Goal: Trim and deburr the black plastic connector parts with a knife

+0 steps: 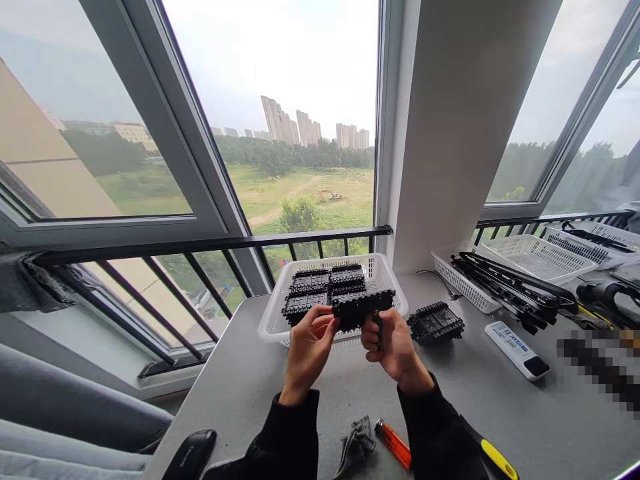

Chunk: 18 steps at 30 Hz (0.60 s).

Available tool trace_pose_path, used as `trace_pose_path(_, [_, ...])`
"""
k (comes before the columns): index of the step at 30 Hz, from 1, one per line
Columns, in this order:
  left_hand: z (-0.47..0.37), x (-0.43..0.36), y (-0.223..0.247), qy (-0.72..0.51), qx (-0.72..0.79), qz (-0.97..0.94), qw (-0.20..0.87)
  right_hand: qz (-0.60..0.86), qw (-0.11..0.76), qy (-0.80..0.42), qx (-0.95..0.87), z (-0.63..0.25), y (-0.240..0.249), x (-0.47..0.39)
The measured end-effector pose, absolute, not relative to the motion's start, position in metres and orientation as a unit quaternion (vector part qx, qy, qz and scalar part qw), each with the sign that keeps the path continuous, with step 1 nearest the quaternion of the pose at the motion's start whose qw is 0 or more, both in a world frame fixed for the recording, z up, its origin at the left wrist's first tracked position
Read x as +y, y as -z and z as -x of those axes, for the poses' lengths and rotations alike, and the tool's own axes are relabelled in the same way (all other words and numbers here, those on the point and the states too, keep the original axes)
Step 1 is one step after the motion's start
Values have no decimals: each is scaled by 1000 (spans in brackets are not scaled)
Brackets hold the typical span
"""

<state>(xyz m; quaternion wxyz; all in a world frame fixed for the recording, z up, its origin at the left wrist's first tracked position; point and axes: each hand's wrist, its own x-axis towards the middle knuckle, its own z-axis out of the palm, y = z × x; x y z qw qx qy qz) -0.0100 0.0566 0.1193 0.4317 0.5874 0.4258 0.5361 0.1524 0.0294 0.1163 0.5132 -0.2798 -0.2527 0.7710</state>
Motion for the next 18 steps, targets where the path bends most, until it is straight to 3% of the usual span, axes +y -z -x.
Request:
trace_pose_path(10, [10, 55, -122, -541, 441, -577, 425, 291, 558, -737, -245, -181, -119, 29])
trace_pose_path(18, [5, 54, -120, -535, 432, -590, 423, 275, 519, -768, -257, -159, -120, 29])
